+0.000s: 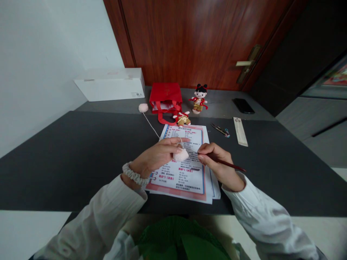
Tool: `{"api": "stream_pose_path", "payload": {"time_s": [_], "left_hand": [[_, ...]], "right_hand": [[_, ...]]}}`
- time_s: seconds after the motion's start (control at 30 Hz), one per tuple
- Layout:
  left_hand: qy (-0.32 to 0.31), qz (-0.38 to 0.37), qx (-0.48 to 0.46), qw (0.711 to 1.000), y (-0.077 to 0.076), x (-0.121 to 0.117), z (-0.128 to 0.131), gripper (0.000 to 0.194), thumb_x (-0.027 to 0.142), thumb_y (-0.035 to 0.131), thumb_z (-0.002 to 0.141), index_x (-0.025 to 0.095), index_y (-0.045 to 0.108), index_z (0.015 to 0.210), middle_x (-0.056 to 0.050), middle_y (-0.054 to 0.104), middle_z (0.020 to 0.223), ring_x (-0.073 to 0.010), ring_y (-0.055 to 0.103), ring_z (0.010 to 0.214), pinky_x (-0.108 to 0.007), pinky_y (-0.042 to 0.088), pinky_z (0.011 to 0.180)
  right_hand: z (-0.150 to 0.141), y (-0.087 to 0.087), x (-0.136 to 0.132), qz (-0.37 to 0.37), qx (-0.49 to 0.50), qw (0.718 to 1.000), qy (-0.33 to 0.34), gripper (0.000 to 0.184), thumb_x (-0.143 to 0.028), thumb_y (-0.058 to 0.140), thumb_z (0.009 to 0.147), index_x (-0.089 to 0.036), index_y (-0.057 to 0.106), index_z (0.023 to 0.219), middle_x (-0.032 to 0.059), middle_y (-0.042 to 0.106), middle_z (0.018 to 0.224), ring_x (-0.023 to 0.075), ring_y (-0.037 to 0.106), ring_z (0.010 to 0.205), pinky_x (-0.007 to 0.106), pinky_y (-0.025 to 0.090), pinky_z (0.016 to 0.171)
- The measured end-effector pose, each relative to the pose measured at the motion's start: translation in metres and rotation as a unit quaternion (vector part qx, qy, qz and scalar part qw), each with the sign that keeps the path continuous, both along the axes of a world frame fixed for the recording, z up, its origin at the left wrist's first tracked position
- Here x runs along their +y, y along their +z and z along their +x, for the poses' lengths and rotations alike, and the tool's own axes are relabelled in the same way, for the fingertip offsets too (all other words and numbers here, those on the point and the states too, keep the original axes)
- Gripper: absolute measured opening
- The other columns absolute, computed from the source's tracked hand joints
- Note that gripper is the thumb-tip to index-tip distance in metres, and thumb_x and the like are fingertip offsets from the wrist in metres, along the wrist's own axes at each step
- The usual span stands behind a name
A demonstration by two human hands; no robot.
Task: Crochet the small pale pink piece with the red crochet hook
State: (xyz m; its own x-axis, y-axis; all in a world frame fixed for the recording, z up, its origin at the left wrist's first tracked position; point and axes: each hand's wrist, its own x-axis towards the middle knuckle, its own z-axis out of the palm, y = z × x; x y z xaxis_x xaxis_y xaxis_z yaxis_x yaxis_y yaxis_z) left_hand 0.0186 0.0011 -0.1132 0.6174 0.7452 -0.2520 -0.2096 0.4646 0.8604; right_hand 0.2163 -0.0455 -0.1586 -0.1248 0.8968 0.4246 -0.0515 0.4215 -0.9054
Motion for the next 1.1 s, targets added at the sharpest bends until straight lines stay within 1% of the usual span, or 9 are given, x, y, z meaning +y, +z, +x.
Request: {"api": "stream_pose_path", "payload": {"time_s": [0.17,0.37,0.5,0.63,0.7,0.77,0.83,0.87,1.1], "left_hand": [[-0.042,-0.005,0.021,0.999,0.001,-0.001,-0.006,0.041,0.005,0.061,0.071,0.007,0.062,0.112,0.001,0.060,0.071,-0.0094,0.052,0.066,-0.025,0.035,0.070],[-0.087,-0.028,0.013,0.996,-0.008,0.004,-0.012,0.039,0.007,0.062,0.067,0.010,0.066,0.107,-0.003,0.064,0.083,-0.0142,0.057,0.078,-0.030,0.039,0.081],[-0.108,-0.018,-0.001,0.994,-0.015,0.008,-0.011,0.036,0.010,0.064,0.064,0.013,0.069,0.099,-0.005,0.066,0.082,-0.0161,0.059,0.075,-0.032,0.041,0.077],[-0.045,0.063,0.022,0.997,-0.015,0.005,-0.006,0.034,0.010,0.066,0.065,0.014,0.070,0.099,0.000,0.062,0.069,-0.0125,0.054,0.063,-0.028,0.039,0.067],[0.001,0.117,0.049,0.992,-0.014,0.002,-0.002,0.032,0.012,0.066,0.069,0.015,0.068,0.101,0.002,0.060,0.067,-0.0115,0.052,0.062,-0.028,0.038,0.067],[0.038,0.167,0.080,0.982,-0.013,0.000,0.002,0.022,0.013,0.066,0.071,0.016,0.068,0.093,0.003,0.056,0.065,-0.0125,0.052,0.065,-0.030,0.038,0.071],[0.058,0.210,0.108,0.970,-0.013,-0.001,0.005,0.006,0.013,0.065,0.072,0.017,0.065,0.077,0.002,0.055,0.065,-0.0145,0.054,0.072,-0.031,0.038,0.075],[0.064,0.226,0.118,0.965,-0.012,-0.002,0.006,0.005,0.013,0.065,0.073,0.017,0.063,0.070,0.001,0.056,0.067,-0.0160,0.055,0.077,-0.031,0.038,0.077],[0.087,0.288,0.145,0.942,-0.006,-0.007,0.013,0.015,0.013,0.064,0.075,0.018,0.058,0.062,-0.005,0.062,0.079,-0.0246,0.050,0.117,-0.033,0.036,0.090]], "right_hand": [[0.002,0.004,-0.002,-0.004,-0.007,0.999,0.035,0.008,-0.018,0.069,0.082,-0.023,0.063,0.082,-0.0005,0.063,0.080,0.0122,0.057,0.072,0.026,0.045,0.064],[0.005,0.001,-0.001,-0.031,0.018,0.998,0.046,0.009,-0.020,0.074,0.078,-0.021,0.065,0.078,-0.0001,0.064,0.078,0.0098,0.054,0.062,0.024,0.042,0.056],[0.005,-0.001,0.001,-0.080,0.075,0.991,0.083,0.011,-0.025,0.073,0.078,-0.019,0.063,0.077,-0.0024,0.060,0.066,0.0078,0.047,0.050,0.023,0.037,0.047],[0.001,0.001,0.004,-0.143,0.132,0.976,0.100,0.021,-0.030,0.072,0.078,-0.019,0.056,0.071,-0.0037,0.057,0.059,0.0081,0.044,0.046,0.022,0.032,0.042],[-0.001,0.002,0.005,-0.146,0.139,0.976,0.087,0.023,-0.031,0.072,0.077,-0.019,0.054,0.070,-0.0038,0.058,0.059,0.0080,0.044,0.045,0.022,0.033,0.042],[-0.002,0.001,0.006,-0.124,0.124,0.983,0.058,0.022,-0.030,0.072,0.078,-0.019,0.055,0.070,-0.0042,0.057,0.059,0.0080,0.044,0.046,0.022,0.034,0.044],[-0.003,0.001,0.006,-0.095,0.089,0.991,0.022,0.019,-0.029,0.071,0.079,-0.019,0.056,0.071,-0.0043,0.057,0.059,0.0084,0.045,0.048,0.023,0.034,0.046],[-0.003,0.000,0.005,-0.083,0.070,0.994,0.007,0.018,-0.028,0.070,0.080,-0.019,0.057,0.072,-0.0042,0.056,0.059,0.0086,0.045,0.049,0.023,0.034,0.047],[-0.002,-0.001,0.003,-0.046,0.010,0.998,-0.047,0.015,-0.028,0.066,0.083,-0.019,0.058,0.075,-0.0034,0.055,0.064,0.0100,0.047,0.056,0.024,0.036,0.052]]}}
